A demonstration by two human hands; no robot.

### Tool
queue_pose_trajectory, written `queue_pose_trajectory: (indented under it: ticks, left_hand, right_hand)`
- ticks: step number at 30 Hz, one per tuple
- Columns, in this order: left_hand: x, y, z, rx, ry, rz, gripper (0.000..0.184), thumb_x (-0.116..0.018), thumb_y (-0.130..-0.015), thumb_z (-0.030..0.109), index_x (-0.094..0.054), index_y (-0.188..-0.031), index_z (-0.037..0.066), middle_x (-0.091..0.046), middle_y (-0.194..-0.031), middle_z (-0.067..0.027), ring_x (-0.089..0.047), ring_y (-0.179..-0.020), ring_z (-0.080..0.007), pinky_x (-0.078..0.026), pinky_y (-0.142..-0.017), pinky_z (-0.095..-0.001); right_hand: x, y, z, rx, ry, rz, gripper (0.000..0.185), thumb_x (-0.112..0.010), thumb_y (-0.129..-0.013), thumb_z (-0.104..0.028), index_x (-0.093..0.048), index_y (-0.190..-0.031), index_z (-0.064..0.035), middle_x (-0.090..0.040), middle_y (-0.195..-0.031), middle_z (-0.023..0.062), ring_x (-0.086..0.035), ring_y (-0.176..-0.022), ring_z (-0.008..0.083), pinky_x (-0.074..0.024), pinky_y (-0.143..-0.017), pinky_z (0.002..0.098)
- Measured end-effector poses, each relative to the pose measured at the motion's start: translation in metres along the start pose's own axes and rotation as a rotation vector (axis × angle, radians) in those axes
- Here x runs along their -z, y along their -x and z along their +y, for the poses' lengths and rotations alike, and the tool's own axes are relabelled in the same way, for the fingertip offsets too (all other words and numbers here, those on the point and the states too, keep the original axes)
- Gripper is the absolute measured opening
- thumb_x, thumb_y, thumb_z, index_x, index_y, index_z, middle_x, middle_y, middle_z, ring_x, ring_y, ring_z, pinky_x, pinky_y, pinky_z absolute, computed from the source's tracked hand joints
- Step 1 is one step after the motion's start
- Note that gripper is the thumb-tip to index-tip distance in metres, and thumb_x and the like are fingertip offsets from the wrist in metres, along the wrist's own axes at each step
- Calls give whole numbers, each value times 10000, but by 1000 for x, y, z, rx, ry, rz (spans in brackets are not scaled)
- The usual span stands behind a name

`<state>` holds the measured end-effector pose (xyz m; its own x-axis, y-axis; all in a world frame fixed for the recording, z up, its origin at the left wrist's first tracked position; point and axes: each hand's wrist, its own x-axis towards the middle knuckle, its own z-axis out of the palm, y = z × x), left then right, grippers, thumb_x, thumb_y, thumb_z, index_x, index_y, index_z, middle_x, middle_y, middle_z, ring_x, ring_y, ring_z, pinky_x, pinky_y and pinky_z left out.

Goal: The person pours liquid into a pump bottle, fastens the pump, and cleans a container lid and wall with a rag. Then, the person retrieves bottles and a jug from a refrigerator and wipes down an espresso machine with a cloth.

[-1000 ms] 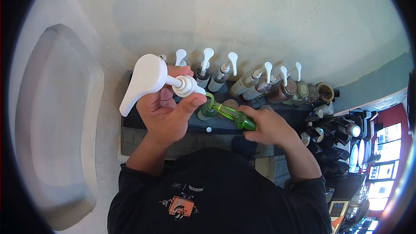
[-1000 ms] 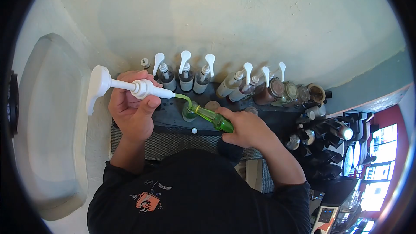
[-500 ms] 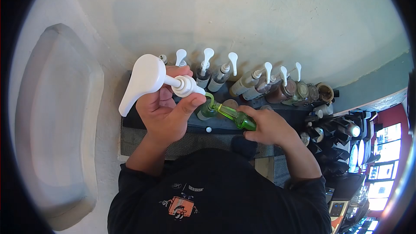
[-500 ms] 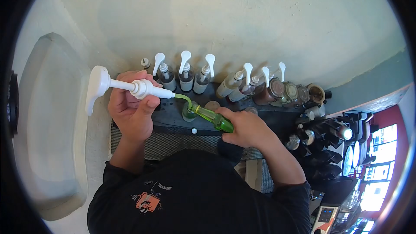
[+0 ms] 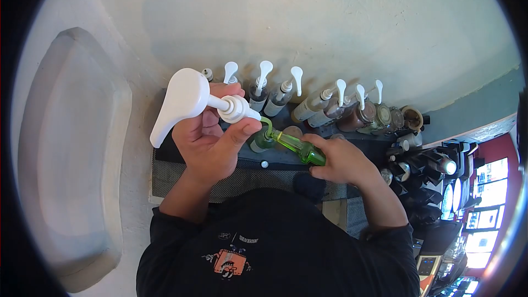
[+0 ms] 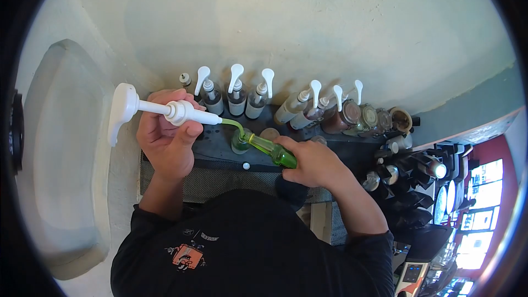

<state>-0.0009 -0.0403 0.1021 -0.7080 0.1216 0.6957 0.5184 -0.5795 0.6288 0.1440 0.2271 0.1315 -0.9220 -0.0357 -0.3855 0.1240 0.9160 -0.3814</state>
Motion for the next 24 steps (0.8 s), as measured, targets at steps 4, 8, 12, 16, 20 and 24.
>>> queue_pose_trajectory:
  ticks: [4,8,12,16,20,24]
  left_hand:
    - [1,0,0,1,-5,2,583,-951,-874,-28,-691,-1396,-39,-730,-1301,-130,-710,-1161,-192,-568,-1068,-370]
    - [0,1,1,14,7,14,579,-952,-876,-23,-692,-1393,-40,-730,-1299,-130,-710,-1160,-192,-569,-1068,-371]
    - [0,-1,0,-1,-1,1,568,-949,-879,-23,-693,-1386,-38,-730,-1297,-133,-710,-1159,-195,-569,-1069,-374]
    - [1,0,1,4,-8,-5,569,-948,-879,-24,-689,-1386,-37,-730,-1296,-135,-710,-1159,-196,-569,-1070,-378]
    - [0,-1,0,-5,-2,1,571,-947,-879,-25,-687,-1387,-37,-730,-1296,-136,-711,-1160,-197,-569,-1071,-380]
    - [0,-1,0,-2,3,-1,568,-946,-882,-23,-687,-1388,-36,-731,-1297,-135,-714,-1162,-199,-569,-1074,-383]
  right_hand:
    - [-1,0,1,-2,2,1,743,-808,-836,-252,-564,-1535,-187,-773,-933,221,-772,-918,465,-616,-845,550]
    - [0,0,0,4,-7,4,747,-809,-834,-250,-563,-1537,-189,-776,-933,219,-771,-920,469,-616,-847,549]
    - [0,1,0,-3,-2,3,753,-815,-830,-243,-562,-1538,-189,-776,-935,219,-769,-919,470,-617,-849,548]
    - [-2,1,2,11,7,19,755,-819,-829,-241,-563,-1538,-190,-773,-932,221,-768,-920,470,-616,-849,548]
    - [1,1,-1,-5,-4,-2,751,-819,-830,-241,-566,-1535,-189,-773,-936,224,-767,-930,472,-615,-857,548]
    - [1,1,-1,-14,0,-8,747,-816,-831,-241,-568,-1533,-180,-772,-939,226,-766,-933,472,-612,-862,551]
